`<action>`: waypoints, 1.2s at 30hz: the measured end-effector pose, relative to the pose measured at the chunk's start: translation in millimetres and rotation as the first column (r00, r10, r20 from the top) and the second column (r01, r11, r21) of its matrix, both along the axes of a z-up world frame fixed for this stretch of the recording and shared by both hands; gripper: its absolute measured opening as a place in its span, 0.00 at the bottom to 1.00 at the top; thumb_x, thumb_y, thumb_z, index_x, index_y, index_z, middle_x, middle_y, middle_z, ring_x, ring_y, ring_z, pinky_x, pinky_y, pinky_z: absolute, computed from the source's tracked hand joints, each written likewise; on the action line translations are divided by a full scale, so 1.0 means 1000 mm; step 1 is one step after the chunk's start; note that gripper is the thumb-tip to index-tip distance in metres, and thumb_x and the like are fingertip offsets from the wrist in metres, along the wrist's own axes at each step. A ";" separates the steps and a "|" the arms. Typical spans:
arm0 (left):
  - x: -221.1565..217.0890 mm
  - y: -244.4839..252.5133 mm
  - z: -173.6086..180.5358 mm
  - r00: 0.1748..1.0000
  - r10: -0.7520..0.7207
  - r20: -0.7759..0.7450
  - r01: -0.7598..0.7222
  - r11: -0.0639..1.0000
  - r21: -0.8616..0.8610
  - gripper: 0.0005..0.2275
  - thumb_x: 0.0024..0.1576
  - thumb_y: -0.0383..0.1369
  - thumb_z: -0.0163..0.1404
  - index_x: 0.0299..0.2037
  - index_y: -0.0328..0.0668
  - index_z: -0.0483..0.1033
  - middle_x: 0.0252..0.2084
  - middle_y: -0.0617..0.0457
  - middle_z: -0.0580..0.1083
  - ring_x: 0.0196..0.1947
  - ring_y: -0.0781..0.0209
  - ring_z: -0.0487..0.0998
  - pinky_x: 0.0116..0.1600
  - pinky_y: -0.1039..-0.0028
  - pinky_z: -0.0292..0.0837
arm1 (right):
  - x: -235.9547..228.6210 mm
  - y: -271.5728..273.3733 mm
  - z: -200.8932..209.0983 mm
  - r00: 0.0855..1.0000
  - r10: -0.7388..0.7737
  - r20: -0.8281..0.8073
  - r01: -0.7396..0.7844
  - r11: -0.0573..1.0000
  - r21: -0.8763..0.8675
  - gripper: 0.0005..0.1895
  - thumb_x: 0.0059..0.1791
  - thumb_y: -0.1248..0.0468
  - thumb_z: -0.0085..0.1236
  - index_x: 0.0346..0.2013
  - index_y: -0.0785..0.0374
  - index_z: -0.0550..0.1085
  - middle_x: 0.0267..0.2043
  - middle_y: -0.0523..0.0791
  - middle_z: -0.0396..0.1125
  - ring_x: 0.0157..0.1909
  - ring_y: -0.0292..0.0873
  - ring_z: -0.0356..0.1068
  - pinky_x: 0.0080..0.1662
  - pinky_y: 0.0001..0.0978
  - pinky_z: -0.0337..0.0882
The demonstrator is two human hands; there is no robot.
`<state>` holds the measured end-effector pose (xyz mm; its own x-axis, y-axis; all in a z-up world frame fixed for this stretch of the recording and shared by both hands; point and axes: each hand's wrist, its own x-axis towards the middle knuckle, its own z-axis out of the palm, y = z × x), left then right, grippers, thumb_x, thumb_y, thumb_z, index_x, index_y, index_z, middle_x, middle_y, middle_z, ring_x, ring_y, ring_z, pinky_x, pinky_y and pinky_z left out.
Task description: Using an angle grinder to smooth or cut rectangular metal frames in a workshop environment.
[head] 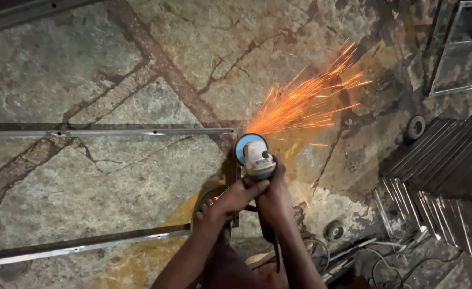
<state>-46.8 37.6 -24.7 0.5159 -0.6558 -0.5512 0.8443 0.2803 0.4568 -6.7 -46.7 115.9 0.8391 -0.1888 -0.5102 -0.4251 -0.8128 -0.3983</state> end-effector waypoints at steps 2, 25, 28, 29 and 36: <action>-0.001 -0.001 -0.003 0.999 0.045 -0.031 -0.046 0.999 -0.026 0.24 0.61 0.49 0.54 0.57 0.37 0.77 0.47 0.50 0.78 0.42 0.56 0.80 0.40 0.63 0.83 | 0.000 0.001 -0.001 1.000 0.017 -0.024 -0.017 1.000 -0.015 0.45 0.47 0.64 0.56 0.72 0.56 0.42 0.54 0.61 0.71 0.55 0.66 0.71 0.51 0.55 0.71; 0.004 -0.007 0.020 0.999 -0.019 -0.032 0.021 0.998 0.059 0.22 0.60 0.48 0.53 0.57 0.40 0.76 0.47 0.52 0.79 0.43 0.58 0.80 0.38 0.63 0.84 | -0.003 -0.015 0.011 0.999 -0.034 0.031 0.033 0.999 0.042 0.45 0.46 0.66 0.53 0.73 0.59 0.44 0.52 0.61 0.72 0.54 0.67 0.71 0.50 0.55 0.72; 0.018 -0.007 0.028 1.000 -0.025 0.008 0.025 0.997 0.067 0.22 0.60 0.49 0.52 0.58 0.44 0.74 0.49 0.53 0.78 0.44 0.59 0.80 0.39 0.64 0.84 | 0.013 -0.007 0.025 0.997 -0.083 0.012 0.082 0.995 0.048 0.43 0.47 0.65 0.53 0.73 0.58 0.45 0.52 0.61 0.72 0.54 0.66 0.72 0.50 0.54 0.72; 0.025 -0.008 0.030 1.000 0.011 0.021 -0.013 0.996 0.085 0.23 0.59 0.49 0.52 0.59 0.46 0.74 0.50 0.55 0.78 0.46 0.60 0.80 0.39 0.64 0.84 | 0.021 -0.005 0.028 0.996 -0.078 0.034 0.076 0.996 0.047 0.41 0.49 0.64 0.53 0.73 0.57 0.46 0.54 0.61 0.71 0.55 0.67 0.72 0.50 0.54 0.72; 0.038 -0.016 0.021 0.973 0.216 0.074 -0.220 0.974 0.045 0.21 0.59 0.45 0.56 0.57 0.41 0.75 0.46 0.49 0.78 0.41 0.56 0.80 0.35 0.60 0.84 | 0.035 -0.015 0.017 0.999 -0.053 0.009 0.052 0.997 0.052 0.44 0.50 0.60 0.57 0.74 0.56 0.42 0.56 0.63 0.69 0.56 0.68 0.70 0.51 0.55 0.71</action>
